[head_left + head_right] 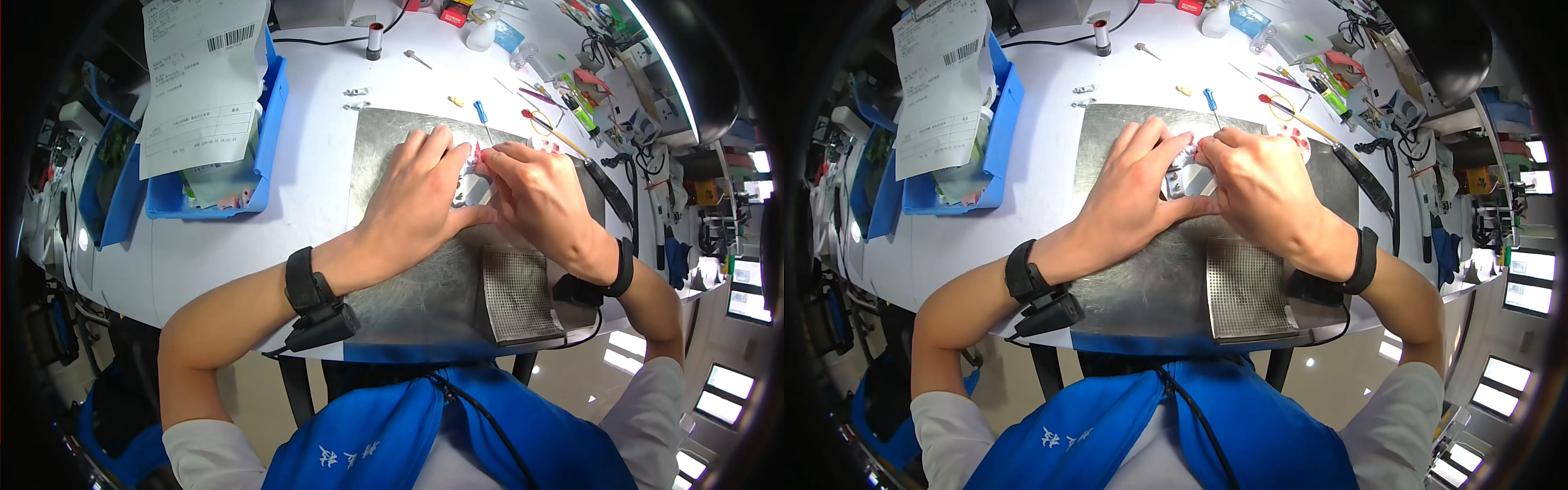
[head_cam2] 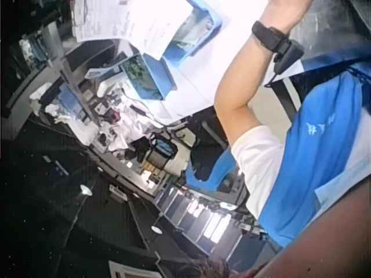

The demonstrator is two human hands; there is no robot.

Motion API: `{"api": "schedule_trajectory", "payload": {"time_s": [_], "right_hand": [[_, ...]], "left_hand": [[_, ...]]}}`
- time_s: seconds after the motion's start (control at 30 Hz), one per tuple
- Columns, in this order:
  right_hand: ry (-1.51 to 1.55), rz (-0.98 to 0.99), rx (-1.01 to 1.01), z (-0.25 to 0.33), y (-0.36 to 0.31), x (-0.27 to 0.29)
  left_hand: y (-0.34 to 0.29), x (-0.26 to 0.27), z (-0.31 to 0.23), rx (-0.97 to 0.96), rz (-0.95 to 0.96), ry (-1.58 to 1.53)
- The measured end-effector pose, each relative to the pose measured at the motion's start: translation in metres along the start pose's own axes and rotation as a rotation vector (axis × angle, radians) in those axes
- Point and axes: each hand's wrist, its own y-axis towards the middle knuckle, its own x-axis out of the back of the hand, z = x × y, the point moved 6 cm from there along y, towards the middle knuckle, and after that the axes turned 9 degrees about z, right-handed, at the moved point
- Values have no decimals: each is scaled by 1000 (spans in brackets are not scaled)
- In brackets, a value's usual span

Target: Assembling and finishing components of a dental prosthesis model.

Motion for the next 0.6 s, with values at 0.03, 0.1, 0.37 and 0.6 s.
{"api": "schedule_trajectory", "payload": {"time_s": [0.03,0.1,0.37,0.6], "right_hand": [[3,1,-2,-3,2,-1],[96,-30,89,-4,7,0],[27,-15,36,-1,3,-3],[88,-45,15,-4,1,-1]], "left_hand": [[0,1,0,1,3,0],[-2,1,1,17,21,0],[-5,2,2,-4,-12,-18],[-2,-3,2,-9,-9,-1]]}}
